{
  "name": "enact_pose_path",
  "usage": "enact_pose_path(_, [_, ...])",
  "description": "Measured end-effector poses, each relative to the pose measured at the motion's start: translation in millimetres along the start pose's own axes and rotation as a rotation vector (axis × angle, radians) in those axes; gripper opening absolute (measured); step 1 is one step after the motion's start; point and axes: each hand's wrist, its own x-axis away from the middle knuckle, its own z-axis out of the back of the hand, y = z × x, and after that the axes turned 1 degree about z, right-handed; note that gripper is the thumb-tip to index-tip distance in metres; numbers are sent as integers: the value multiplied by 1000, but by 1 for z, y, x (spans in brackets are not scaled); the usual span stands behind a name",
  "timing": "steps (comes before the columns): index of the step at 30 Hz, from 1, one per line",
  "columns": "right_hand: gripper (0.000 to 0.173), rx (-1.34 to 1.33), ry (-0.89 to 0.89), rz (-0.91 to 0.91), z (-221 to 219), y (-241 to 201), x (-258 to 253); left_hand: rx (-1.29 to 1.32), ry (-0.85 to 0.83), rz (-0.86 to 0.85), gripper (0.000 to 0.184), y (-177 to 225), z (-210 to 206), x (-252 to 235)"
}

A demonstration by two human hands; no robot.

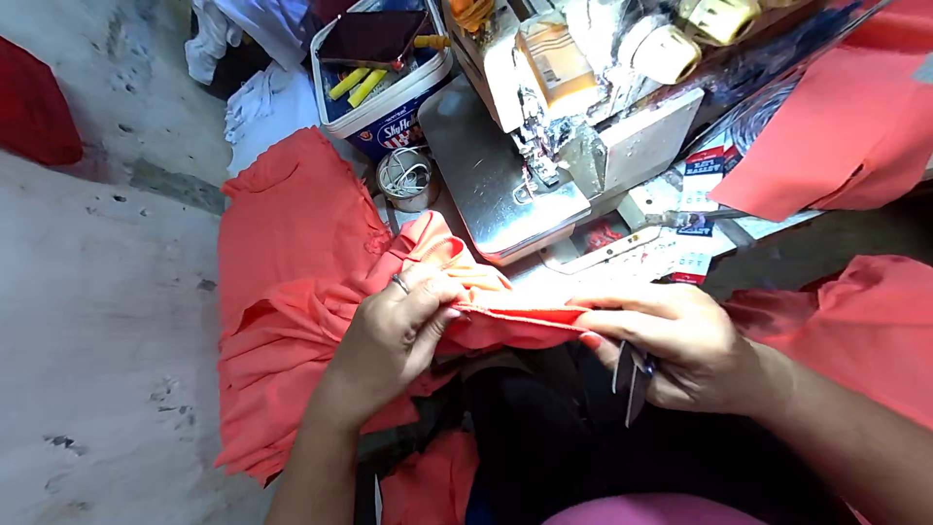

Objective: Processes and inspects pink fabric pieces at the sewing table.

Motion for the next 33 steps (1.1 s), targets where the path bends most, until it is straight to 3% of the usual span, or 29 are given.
enact_pose_path(4, [11,-115,95,-74,-2,5,-8,39,-48,58,22,-8,6,-6])
enact_pose_path(8, [10,-69,164,-155,-9,9,-9,115,-110,114,17,-18,14,-8])
enact_pose_path(13, [12,35,92,-98,-14,15,-21,-404,-8,203,23,-3,1,-13])
enact_pose_path(15, [14,56,60,-53,-12,12,-31,-458,64,181,32,21,-7,-23])
enact_pose_path(18, [13,65,44,11,-8,7,-44,-263,89,59,44,38,-24,-32])
enact_pose_path(22, [12,42,49,33,-6,5,-56,-118,57,7,23,27,-29,-41])
enact_pose_path(28, [18,189,262,-85,-17,26,-66,3,101,150,18,13,7,-65])
enact_pose_path(33, [28,338,259,-192,-28,44,-48,211,282,194,13,-8,34,-105])
